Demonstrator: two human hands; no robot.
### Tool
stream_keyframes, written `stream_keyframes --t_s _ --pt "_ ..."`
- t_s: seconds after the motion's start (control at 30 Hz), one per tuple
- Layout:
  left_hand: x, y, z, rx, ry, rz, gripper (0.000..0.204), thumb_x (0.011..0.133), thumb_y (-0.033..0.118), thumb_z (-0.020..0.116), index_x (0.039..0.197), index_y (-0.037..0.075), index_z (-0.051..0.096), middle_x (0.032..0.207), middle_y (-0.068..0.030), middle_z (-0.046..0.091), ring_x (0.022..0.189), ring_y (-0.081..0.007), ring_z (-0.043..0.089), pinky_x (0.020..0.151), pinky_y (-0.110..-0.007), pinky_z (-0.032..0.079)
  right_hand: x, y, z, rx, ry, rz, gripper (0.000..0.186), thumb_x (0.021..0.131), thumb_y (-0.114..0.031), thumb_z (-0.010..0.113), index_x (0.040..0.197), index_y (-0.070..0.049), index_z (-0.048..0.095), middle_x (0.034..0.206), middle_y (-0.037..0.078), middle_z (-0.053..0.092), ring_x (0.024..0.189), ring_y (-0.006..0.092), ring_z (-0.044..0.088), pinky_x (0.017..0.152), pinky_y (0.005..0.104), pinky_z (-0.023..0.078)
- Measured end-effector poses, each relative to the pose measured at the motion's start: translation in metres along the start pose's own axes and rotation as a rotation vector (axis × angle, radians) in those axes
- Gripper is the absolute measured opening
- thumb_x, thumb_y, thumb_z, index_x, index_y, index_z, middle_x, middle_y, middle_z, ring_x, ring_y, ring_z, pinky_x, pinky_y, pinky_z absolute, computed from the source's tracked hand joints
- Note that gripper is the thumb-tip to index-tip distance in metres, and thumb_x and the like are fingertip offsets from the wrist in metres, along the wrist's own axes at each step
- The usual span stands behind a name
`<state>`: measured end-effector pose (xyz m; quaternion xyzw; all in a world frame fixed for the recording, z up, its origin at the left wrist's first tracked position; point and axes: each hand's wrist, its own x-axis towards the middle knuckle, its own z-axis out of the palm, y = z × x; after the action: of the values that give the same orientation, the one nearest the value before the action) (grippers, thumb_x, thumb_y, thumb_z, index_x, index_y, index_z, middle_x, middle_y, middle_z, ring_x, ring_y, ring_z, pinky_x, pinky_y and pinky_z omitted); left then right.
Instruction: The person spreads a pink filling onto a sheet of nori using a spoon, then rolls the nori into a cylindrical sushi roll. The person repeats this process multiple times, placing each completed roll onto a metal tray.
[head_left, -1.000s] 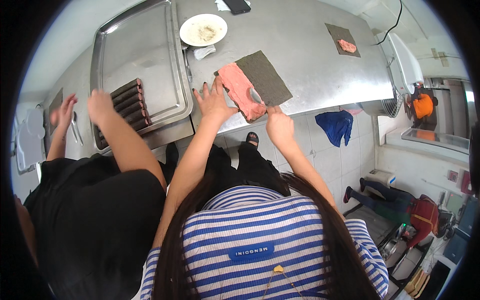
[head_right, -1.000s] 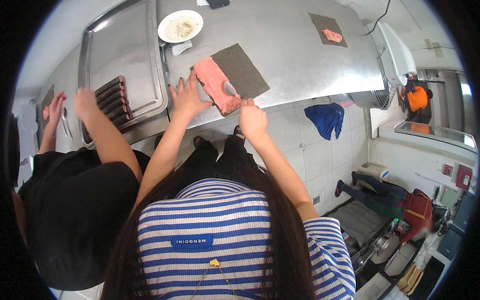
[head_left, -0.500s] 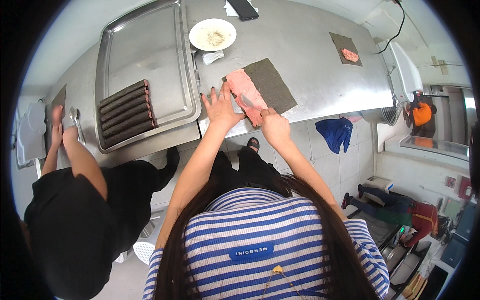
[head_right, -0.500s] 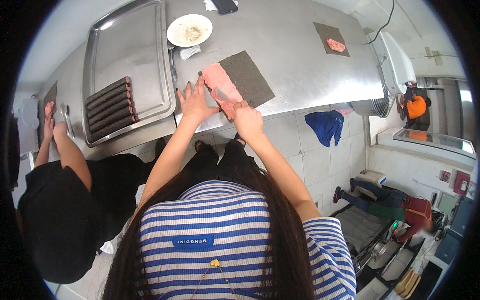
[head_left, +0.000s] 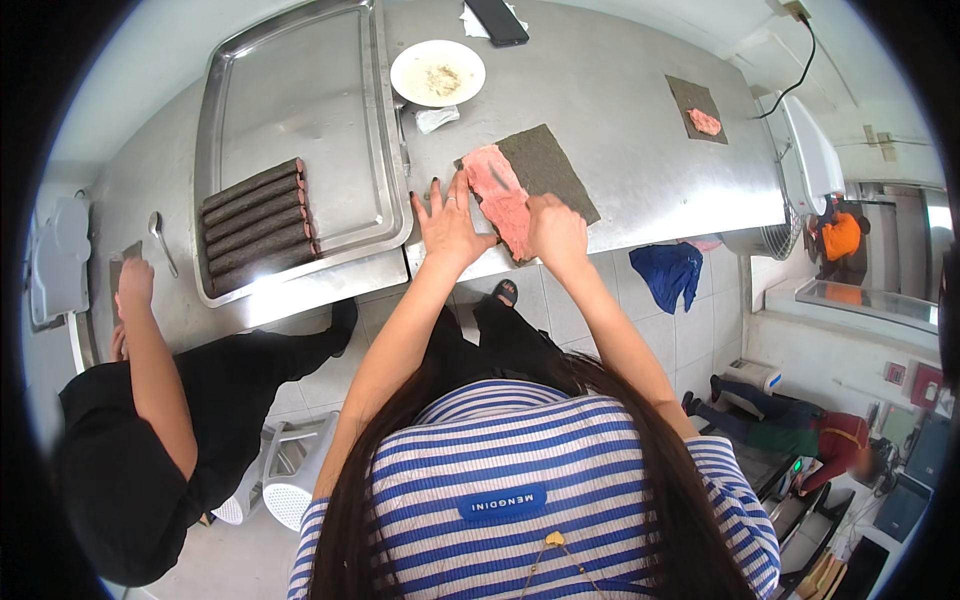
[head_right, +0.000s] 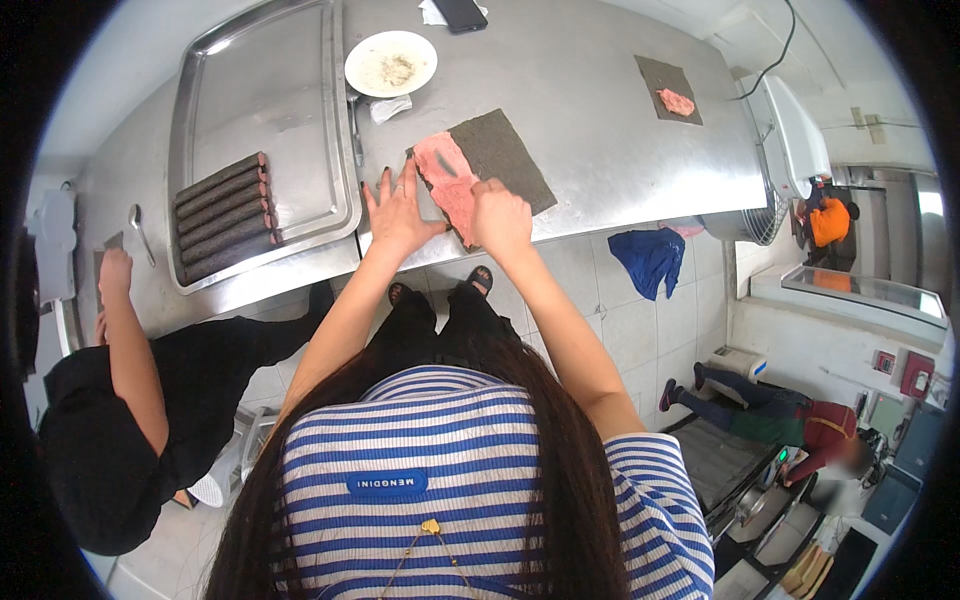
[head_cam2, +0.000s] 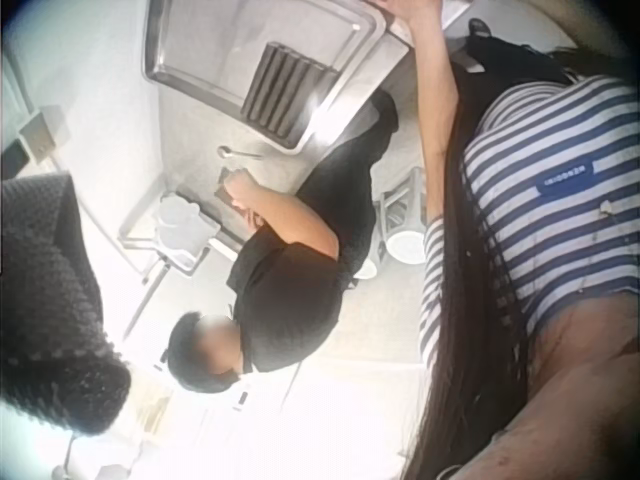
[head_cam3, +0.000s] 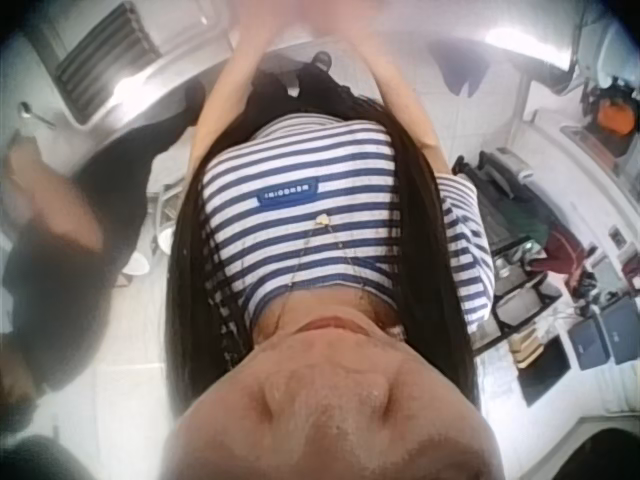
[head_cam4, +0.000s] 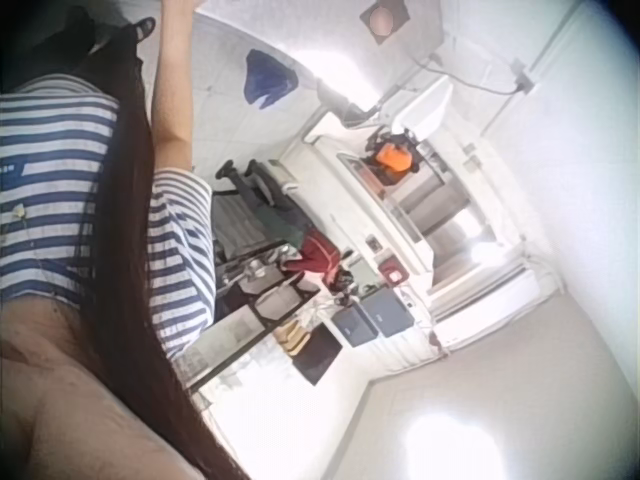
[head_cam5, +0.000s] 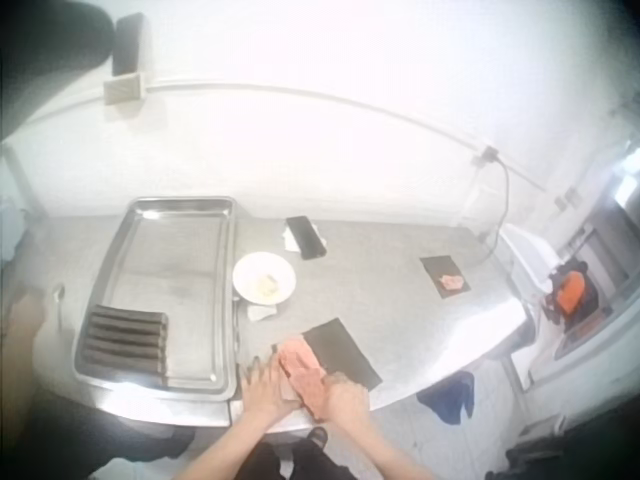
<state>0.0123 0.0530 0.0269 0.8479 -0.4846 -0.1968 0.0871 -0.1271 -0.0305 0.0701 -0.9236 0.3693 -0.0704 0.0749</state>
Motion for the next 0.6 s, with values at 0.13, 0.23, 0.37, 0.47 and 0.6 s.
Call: stream_keyframes --t_s 0.13,0.23,0.37,0.47,0.6 --pt "0.0 0.002 -0.001 -0.03 0.026 0.021 0.125 0.061 0.05 0.08 0.152 0.008 0.004 0.15 -0.0089 0.035 0.144 -0.0327 0.019 0.115 -0.06 0.006 0.018 0.01 0.021 -0.105 -0.045 0.109 0.015 0.083 -0.008 0.051 0.089 -0.002 0.064 0.093 0.018 0.065 0.074 0.0372 0.068 0.063 0.046 0.055" --pt "-0.001 0.004 -0.009 -0.046 -0.041 -0.019 0.123 0.061 0.049 0.08 0.151 0.007 0.008 0.154 -0.0051 0.028 0.144 -0.0315 0.018 0.115 -0.06 0.004 0.019 -0.003 0.03 -0.081 -0.148 0.055 0.017 0.084 -0.009 0.049 0.089 -0.003 0.064 0.097 0.018 0.065 0.076 0.0402 0.067 0.065 0.0493 0.054" --pt "-0.003 -0.003 -0.002 -0.061 -0.017 -0.025 0.124 0.061 0.047 0.081 0.151 0.007 0.006 0.152 -0.0075 0.031 0.144 -0.0313 0.018 0.115 -0.059 0.005 0.038 0.004 0.012 0.0 -0.007 0.023 0.015 0.083 -0.009 0.053 0.087 0.001 0.064 0.092 0.02 0.066 0.073 0.0343 0.07 0.061 0.0424 0.057" --pt "-0.003 0.0 -0.001 -0.082 0.024 0.004 0.126 0.061 0.045 0.081 0.152 0.007 0.002 0.148 -0.0121 0.037 0.144 -0.032 0.018 0.115 -0.059 0.006 0.053 0.011 0.027 -0.061 -0.042 0.108 0.015 0.082 -0.009 0.053 0.089 -0.002 0.065 0.093 0.018 0.066 0.077 0.0366 0.069 0.066 0.0455 0.056" --pt "-0.002 0.001 -0.004 -0.073 -0.01 -0.002 0.127 0.061 0.046 0.081 0.151 0.006 0.002 0.148 -0.0137 0.037 0.144 -0.0324 0.018 0.115 -0.06 0.007 0.042 -0.007 0.029 0.031 -0.124 0.021 0.016 0.083 -0.01 0.05 0.086 -0.003 0.065 0.088 0.018 0.065 0.079 0.0401 0.067 0.068 0.0485 0.054"
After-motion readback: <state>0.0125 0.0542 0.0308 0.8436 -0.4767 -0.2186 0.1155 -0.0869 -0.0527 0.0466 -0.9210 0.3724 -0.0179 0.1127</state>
